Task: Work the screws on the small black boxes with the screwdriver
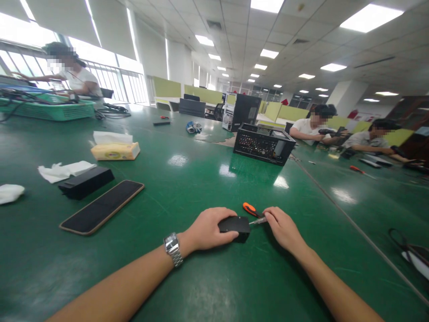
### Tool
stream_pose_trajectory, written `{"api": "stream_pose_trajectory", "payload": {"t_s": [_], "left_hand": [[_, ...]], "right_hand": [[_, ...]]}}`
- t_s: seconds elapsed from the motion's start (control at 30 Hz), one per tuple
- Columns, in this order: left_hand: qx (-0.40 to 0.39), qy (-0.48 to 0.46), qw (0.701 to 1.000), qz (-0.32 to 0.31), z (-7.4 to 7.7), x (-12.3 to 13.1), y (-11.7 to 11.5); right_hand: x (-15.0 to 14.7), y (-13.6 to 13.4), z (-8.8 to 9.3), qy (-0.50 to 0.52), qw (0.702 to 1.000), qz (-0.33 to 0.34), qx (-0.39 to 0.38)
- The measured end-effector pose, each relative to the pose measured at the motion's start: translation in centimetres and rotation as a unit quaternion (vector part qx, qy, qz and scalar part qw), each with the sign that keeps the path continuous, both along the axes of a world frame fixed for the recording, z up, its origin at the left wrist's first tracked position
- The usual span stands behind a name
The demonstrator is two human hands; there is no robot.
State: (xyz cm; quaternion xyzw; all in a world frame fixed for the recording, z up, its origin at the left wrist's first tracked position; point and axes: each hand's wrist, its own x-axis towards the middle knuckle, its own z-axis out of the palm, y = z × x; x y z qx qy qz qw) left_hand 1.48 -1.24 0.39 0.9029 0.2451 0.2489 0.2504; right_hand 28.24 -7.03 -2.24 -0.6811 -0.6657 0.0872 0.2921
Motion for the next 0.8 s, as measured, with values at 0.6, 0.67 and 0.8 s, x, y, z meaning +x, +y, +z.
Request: {"api": "stream_pose_trajectory", "payload": {"t_s": [0.6, 0.67, 0.8], "left_hand": [[0.004, 0.003, 1.0, 0.001, 0.0, 0.0, -0.1], [0.003, 0.001, 1.0, 0.006, 0.0, 0.1, -0.2], [-0.009, -0.005, 1.0, 0.022, -0.1, 0.2, -0.3]], "right_hand": [[0.0, -0.3, 1.1, -0.013, 0.996, -0.076, 0.053], [-0.3, -0.5, 1.1, -0.013, 0.996, -0.07, 0.045], [-2.4, -1.3, 1.4, -0.044, 0.995, -0.082, 0.02]]}}
